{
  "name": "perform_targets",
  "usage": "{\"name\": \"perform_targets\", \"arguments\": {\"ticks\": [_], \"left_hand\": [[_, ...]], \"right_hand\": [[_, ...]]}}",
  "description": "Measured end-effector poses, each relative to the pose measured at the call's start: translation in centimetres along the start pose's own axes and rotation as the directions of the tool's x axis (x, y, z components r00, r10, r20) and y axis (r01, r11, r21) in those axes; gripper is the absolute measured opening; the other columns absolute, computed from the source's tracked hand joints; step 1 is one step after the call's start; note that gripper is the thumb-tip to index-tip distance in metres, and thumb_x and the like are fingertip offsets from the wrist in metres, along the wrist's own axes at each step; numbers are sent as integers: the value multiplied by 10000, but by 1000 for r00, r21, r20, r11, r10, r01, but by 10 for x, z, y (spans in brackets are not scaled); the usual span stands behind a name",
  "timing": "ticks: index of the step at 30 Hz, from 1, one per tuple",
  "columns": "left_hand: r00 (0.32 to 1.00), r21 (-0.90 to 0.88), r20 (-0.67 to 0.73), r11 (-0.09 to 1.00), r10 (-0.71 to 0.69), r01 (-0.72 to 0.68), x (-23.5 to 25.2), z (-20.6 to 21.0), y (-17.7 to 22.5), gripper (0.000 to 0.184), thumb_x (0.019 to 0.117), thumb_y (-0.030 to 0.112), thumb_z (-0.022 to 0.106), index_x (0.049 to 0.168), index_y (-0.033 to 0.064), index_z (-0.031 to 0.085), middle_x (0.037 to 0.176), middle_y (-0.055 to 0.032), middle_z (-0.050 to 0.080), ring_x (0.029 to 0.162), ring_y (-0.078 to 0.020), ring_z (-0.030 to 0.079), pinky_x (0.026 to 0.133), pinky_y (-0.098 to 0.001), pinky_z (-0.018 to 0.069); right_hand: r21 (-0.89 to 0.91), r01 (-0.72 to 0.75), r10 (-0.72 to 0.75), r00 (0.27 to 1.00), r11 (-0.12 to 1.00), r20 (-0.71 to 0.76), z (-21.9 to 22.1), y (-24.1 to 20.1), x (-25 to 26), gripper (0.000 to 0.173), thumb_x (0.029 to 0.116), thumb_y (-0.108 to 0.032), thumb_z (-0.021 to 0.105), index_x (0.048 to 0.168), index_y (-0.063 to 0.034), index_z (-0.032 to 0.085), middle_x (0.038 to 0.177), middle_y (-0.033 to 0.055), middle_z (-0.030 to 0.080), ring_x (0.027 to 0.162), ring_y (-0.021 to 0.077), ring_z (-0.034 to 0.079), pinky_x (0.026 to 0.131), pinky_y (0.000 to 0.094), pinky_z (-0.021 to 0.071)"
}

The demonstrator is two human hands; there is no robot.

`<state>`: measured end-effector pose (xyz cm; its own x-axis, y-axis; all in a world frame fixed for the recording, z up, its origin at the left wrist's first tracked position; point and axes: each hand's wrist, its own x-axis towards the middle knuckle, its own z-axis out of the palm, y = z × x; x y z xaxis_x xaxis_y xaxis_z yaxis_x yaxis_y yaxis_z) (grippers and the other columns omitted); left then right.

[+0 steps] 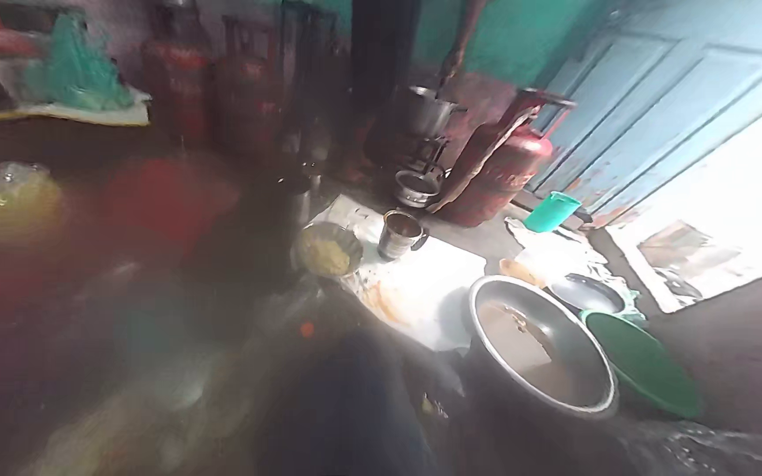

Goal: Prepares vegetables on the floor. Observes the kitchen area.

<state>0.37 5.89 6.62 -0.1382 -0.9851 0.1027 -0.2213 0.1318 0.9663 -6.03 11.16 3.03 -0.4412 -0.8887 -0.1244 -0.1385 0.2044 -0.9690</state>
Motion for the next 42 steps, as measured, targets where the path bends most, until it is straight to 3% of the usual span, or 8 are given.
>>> {"name": "perform_targets", "arguments": {"ticks": [2,5,7,10,13,18,24,42], "left_hand": [[987,241,76,963,-138,116,8,-7,8,474,1098,173,441,1393,-197,462,1392,-306,571,1306,-234,568,1140,-323,414],[925,183,-237,948,298,-259,12,12,-77,392,1019,81,479,1187,-265,549,1112,-347,653,1020,-248,670,890,-238,528],[974,-182,-60,961,-220,206,5,-2,-32,380,1079,95,377,1401,-100,424,1235,-142,584,1075,-76,589,925,-216,505],[908,-635,56,687,-414,353,11,7,-37,321,1131,237,294,1006,108,561,788,35,577,688,-20,586,637,-202,539],[890,-848,416,275,-185,453,39,16,-68,649,1088,573,188,836,146,606,696,6,610,671,-128,631,666,-303,577],[817,-778,576,283,-37,561,46,10,-82,704,985,768,251,890,196,651,761,26,658,727,-120,663,686,-305,588],[817,-699,547,436,-183,567,19,-8,-47,613,1050,691,213,1169,244,616,995,58,679,875,-53,666,747,-231,582],[912,-910,368,132,-183,394,26,1,-40,202,975,154,403,1127,151,537,1088,-52,611,978,-170,657,866,-309,575]], "right_hand": [[-153,-83,86,996,985,12,-6,-13,-5,348,1053,-215,568,1058,105,706,1017,240,725,976,318,705,953,491,545],[-295,-85,112,991,952,76,-10,-19,-6,376,1031,-308,614,1134,33,735,1077,200,745,1042,296,708,1001,482,529],[-337,79,-74,997,938,29,-7,2,2,365,951,-357,695,1033,-9,766,900,143,753,860,267,730,826,513,587],[-417,371,-422,906,830,-33,-5,26,15,347,873,-401,746,818,-59,723,642,69,654,552,223,647,485,468,521],[-457,473,-507,860,753,55,-17,34,19,414,954,-512,649,830,-121,706,661,34,644,566,195,641,479,447,511],[-406,563,-569,814,720,118,-18,36,24,534,948,-623,585,832,-127,746,673,31,673,584,191,658,508,452,540],[-382,625,-617,770,681,160,-26,35,29,466,959,-546,600,825,-120,734,673,28,670,570,191,652,491,444,534],[-66,192,-200,853,979,-482,-24,39,28,387,1054,-397,574,870,-69,665,629,17,580,509,116,547,476,338,493]]}}
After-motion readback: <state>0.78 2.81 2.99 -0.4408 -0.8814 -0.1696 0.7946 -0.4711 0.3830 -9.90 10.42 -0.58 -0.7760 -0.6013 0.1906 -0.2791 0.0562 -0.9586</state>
